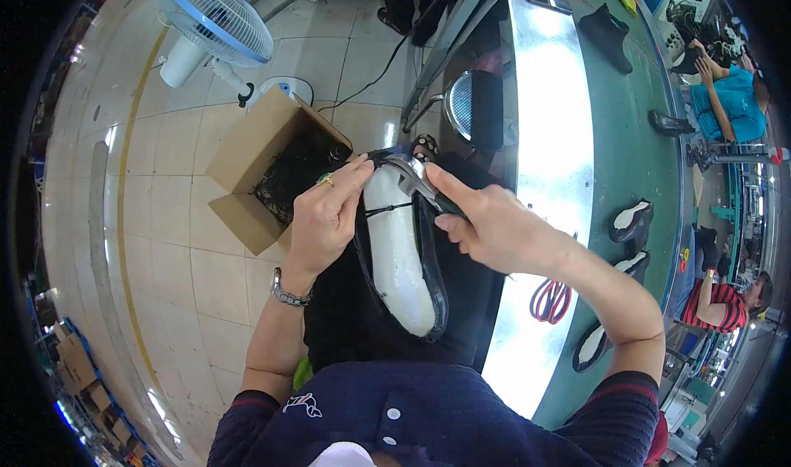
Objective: Trimming and checking shoe components during the assembly process.
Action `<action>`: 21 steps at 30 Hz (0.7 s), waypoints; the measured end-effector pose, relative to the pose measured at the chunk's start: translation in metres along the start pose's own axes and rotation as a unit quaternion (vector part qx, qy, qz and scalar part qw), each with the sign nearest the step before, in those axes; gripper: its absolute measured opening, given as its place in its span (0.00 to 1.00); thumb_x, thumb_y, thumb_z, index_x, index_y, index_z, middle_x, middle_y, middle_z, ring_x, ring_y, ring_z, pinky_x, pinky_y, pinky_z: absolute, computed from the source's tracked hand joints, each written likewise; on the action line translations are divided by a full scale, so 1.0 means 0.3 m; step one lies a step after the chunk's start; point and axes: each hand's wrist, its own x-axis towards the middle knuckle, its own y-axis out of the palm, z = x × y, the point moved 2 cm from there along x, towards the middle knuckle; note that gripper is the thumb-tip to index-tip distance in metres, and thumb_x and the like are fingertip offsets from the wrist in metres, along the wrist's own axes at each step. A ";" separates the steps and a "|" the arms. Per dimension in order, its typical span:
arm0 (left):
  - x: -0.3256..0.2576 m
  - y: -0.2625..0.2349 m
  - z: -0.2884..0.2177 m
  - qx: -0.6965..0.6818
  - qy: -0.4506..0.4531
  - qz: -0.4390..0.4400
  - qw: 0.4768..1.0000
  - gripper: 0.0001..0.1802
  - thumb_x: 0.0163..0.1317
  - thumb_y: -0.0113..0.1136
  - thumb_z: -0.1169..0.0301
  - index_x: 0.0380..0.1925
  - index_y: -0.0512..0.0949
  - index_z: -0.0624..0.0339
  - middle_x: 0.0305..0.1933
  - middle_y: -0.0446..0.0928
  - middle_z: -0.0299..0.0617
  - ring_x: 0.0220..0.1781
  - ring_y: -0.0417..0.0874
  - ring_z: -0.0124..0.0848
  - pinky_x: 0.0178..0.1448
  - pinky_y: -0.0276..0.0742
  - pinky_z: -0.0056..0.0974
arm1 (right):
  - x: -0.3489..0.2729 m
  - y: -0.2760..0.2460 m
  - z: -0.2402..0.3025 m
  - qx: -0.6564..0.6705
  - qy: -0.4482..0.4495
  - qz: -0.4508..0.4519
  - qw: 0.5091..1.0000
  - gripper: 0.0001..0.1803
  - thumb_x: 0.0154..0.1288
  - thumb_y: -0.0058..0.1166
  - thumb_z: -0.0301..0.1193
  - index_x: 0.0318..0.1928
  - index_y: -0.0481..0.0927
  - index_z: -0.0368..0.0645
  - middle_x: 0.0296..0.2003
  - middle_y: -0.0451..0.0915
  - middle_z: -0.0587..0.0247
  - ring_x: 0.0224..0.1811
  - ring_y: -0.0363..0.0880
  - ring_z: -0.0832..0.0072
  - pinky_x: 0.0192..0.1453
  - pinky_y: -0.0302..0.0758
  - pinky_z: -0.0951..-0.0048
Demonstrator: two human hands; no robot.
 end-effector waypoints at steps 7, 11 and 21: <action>-0.006 -0.002 -0.030 0.128 0.017 0.048 0.990 0.19 0.58 0.56 0.82 0.50 0.78 0.62 0.55 0.79 0.50 0.46 0.84 0.44 0.49 0.80 0.40 | -0.004 -0.018 0.121 -0.108 -0.212 -0.260 0.936 0.34 0.67 0.50 0.29 0.72 0.56 0.48 0.20 0.77 0.43 0.21 0.79 0.48 0.28 0.74 0.53; -0.003 0.001 -0.007 0.143 0.070 0.036 0.987 0.21 0.52 0.58 0.81 0.49 0.76 0.60 0.54 0.79 0.50 0.38 0.83 0.43 0.42 0.80 0.39 | 0.069 0.047 0.040 -0.250 -0.103 -0.199 0.942 0.36 0.65 0.53 0.27 0.72 0.54 0.45 0.20 0.77 0.45 0.23 0.78 0.47 0.31 0.75 0.53; 0.004 0.001 0.015 0.137 0.040 0.039 0.989 0.19 0.55 0.58 0.80 0.48 0.78 0.57 0.53 0.79 0.48 0.40 0.83 0.43 0.44 0.80 0.40 | 0.062 0.017 0.064 -0.318 -0.122 -0.135 0.930 0.38 0.68 0.50 0.30 0.73 0.47 0.49 0.19 0.79 0.46 0.22 0.80 0.50 0.28 0.77 0.51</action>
